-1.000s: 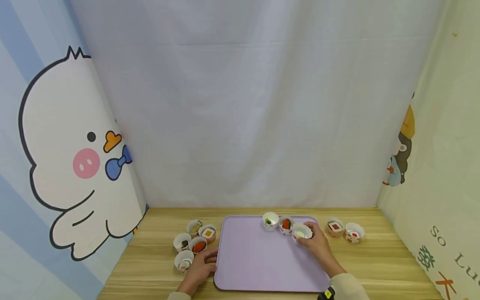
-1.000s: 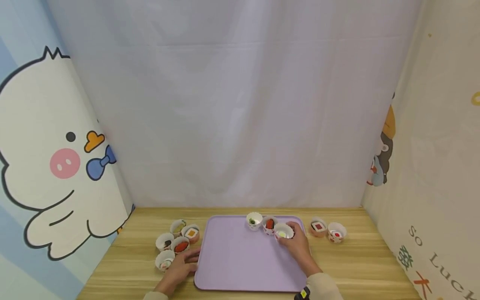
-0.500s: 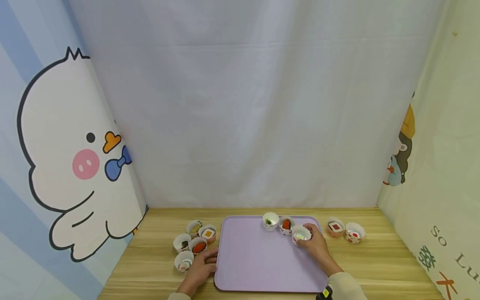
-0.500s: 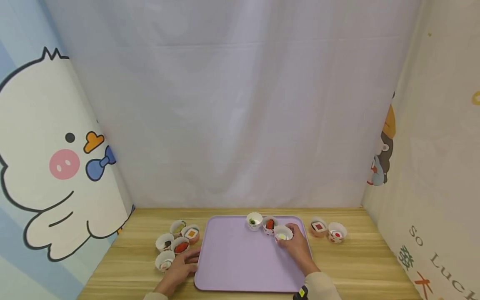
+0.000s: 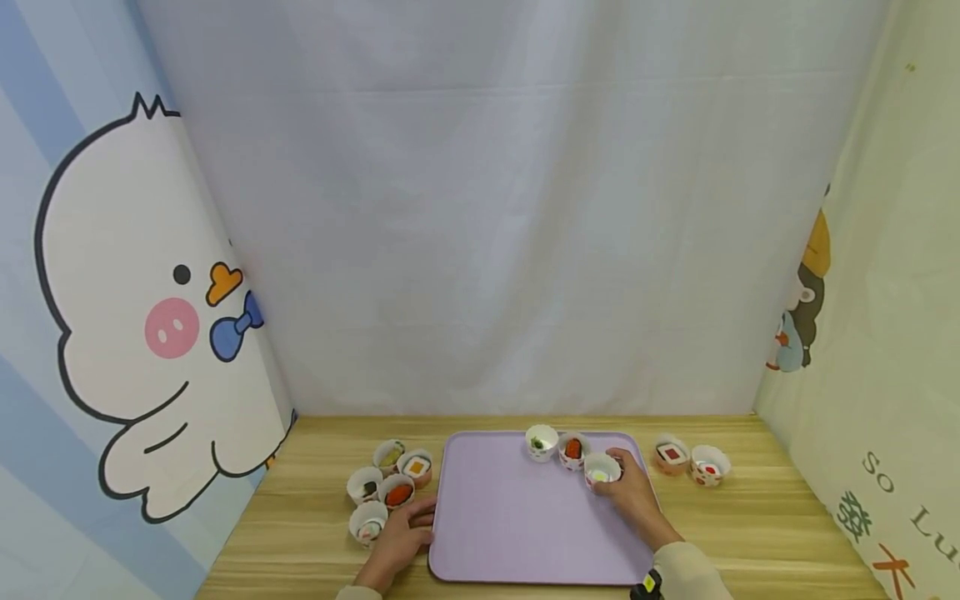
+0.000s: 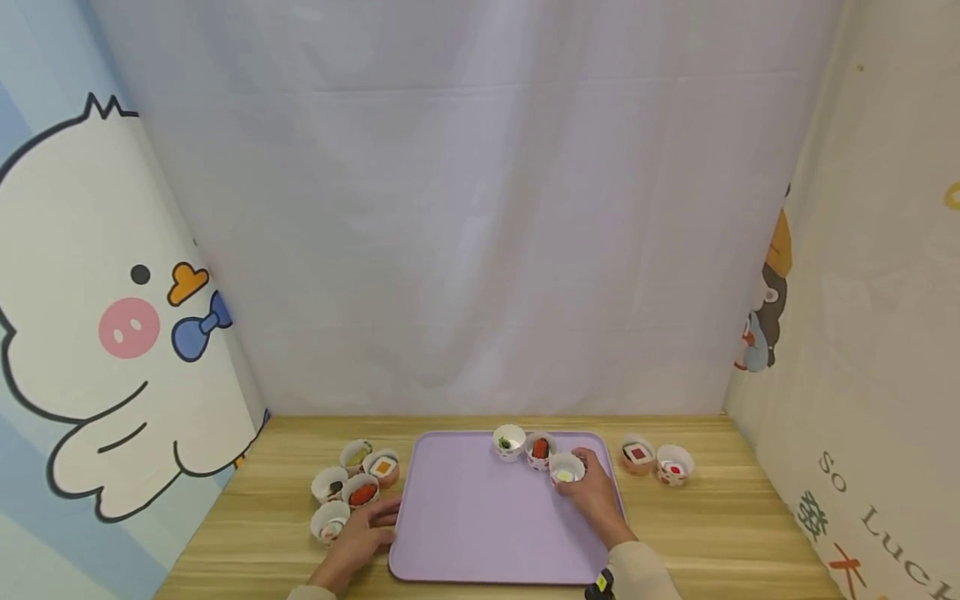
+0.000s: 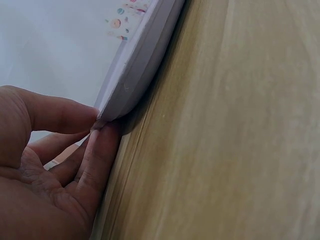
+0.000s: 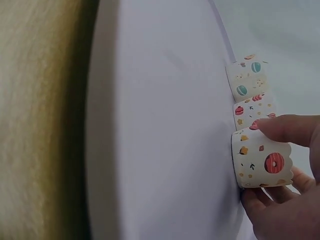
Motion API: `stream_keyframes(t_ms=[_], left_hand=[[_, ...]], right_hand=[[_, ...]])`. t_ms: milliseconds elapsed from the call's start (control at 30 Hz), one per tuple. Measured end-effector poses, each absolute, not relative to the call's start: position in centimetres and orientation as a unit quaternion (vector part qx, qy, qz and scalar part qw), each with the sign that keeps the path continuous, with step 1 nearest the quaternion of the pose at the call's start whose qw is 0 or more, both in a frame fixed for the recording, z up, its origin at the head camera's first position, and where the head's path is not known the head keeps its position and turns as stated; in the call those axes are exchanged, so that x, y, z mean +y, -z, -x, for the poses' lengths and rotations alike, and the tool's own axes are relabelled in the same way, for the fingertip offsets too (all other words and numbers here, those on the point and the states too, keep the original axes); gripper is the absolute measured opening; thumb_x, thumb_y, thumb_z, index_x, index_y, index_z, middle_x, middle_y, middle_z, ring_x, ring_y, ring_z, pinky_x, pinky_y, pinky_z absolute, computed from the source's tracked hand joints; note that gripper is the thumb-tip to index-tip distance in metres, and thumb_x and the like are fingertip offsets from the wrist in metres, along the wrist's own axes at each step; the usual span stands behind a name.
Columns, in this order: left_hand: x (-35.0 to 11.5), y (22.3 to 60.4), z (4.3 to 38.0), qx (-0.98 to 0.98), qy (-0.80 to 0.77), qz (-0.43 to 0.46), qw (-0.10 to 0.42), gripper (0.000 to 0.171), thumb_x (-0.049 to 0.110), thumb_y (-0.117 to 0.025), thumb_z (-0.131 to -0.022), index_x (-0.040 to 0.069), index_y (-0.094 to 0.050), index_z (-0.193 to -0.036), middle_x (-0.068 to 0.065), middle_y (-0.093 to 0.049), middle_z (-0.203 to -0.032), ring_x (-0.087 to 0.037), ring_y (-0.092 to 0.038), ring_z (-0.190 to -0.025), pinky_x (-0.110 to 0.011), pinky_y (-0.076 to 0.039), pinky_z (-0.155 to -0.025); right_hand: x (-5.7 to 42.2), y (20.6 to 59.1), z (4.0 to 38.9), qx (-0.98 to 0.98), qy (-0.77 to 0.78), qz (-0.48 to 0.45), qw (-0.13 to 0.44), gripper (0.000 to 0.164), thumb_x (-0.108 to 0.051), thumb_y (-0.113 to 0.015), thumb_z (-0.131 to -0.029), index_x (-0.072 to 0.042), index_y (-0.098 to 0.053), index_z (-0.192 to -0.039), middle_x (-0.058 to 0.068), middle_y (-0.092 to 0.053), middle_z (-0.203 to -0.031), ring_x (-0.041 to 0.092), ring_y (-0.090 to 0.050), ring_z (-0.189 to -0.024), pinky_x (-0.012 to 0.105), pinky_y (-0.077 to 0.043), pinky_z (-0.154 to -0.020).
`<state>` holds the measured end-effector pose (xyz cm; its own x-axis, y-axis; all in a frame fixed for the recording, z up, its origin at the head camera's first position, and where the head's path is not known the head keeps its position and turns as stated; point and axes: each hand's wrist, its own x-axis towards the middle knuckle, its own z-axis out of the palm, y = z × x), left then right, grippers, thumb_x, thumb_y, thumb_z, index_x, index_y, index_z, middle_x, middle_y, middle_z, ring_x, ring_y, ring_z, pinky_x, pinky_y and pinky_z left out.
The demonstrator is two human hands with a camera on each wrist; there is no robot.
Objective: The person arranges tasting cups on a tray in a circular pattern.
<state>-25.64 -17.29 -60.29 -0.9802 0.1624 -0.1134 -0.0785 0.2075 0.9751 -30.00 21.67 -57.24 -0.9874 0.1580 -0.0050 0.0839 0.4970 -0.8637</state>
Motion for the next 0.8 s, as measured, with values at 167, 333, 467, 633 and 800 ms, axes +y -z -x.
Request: stream_keyframes(t_ms=[167,333,467,633,800], left_hand=[[-17.3,60.1,25.6,0.773,-0.627,-0.026,0.094,0.066,-0.012,-0.058,-0.072,-0.012,-0.048,-0.138,-0.028,-0.064,-0.121,-0.027,-0.064,-0.107,-0.036,-0.059,-0.074],[-17.2,60.2,25.6,0.773,-0.626,-0.02,0.097,0.066,-0.011,-0.059,-0.073,-0.011,-0.048,-0.138,-0.027,-0.064,-0.122,-0.027,-0.064,-0.108,-0.036,-0.058,-0.075],[-17.2,60.2,25.6,0.773,-0.626,-0.016,0.099,0.066,-0.01,-0.059,-0.074,-0.01,-0.048,-0.139,-0.027,-0.064,-0.122,-0.025,-0.065,-0.107,-0.035,-0.058,-0.074],[-17.3,60.1,25.6,0.773,-0.627,-0.017,0.099,0.066,-0.01,-0.058,-0.074,-0.01,-0.047,-0.139,-0.027,-0.063,-0.123,-0.026,-0.065,-0.107,-0.036,-0.058,-0.075],[-17.2,59.8,25.5,0.775,-0.624,-0.019,0.098,0.066,-0.01,-0.058,-0.074,-0.011,-0.047,-0.139,-0.028,-0.063,-0.123,-0.026,-0.065,-0.108,-0.036,-0.058,-0.075]], right_hand=[[21.7,57.1,29.9,-0.875,-0.479,0.069,0.022,0.076,-0.005,-0.08,-0.07,-0.001,-0.044,-0.137,0.028,-0.056,-0.131,0.033,-0.058,-0.106,0.038,-0.047,-0.084],[21.7,56.7,29.5,-0.871,-0.487,0.058,0.016,0.081,-0.002,-0.079,-0.069,-0.001,-0.041,-0.14,0.03,-0.053,-0.134,0.035,-0.057,-0.11,0.039,-0.048,-0.085],[21.7,56.2,29.1,-0.865,-0.499,0.044,0.025,0.081,0.0,-0.078,-0.07,0.0,-0.04,-0.141,0.033,-0.049,-0.139,0.044,-0.054,-0.12,0.045,-0.048,-0.092],[21.8,55.5,28.9,-0.858,-0.512,0.035,0.031,0.081,0.002,-0.078,-0.071,0.001,-0.038,-0.142,0.034,-0.044,-0.142,0.052,-0.045,-0.129,0.056,-0.042,-0.105],[22.0,54.9,28.8,-0.855,-0.517,0.029,0.03,0.08,0.003,-0.077,-0.073,0.001,-0.038,-0.143,0.032,-0.041,-0.146,0.05,-0.04,-0.134,0.057,-0.035,-0.111]])
